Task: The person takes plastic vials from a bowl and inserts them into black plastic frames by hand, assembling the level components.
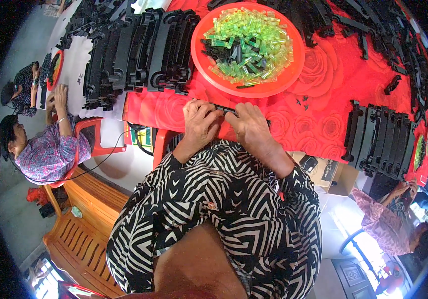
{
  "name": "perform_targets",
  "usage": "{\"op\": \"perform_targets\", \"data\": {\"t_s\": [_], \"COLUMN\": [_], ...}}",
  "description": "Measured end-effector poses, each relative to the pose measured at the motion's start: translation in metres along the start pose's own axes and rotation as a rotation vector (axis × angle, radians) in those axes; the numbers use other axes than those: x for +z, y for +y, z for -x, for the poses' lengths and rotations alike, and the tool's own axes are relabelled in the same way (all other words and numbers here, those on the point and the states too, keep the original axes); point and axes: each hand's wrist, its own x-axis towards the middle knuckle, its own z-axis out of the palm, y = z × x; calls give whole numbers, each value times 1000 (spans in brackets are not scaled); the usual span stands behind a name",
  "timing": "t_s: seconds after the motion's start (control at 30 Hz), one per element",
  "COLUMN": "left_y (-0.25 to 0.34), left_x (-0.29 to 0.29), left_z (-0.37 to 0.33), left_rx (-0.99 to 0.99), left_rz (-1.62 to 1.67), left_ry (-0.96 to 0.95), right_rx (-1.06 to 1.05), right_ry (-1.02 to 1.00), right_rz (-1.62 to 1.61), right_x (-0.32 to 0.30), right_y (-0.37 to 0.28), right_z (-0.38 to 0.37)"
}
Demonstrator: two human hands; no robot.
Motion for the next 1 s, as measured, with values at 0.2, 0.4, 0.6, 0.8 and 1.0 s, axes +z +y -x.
{"op": "perform_targets", "data": {"t_s": [0.2,0.4,0.6,0.8,1.0], "left_y": [2,0,2,5,1], "left_x": [3,7,8,5,4], "left_z": [-3,0,-2,-3,-3], "left_rx": [-10,9,29,59,93], "left_rz": [27,-13,-30,-109,-74], "left_ry": [18,54,57,8,-50], "right_rx": [103,125,185,213,140], "right_ry": [91,126,196,206,206], "right_rz": [6,-46,-63,-114,-25], "right_x": [4,0,-6,10,16], "right_y": [2,8,9,13,17], "right_z": [7,19,25,34,36]}}
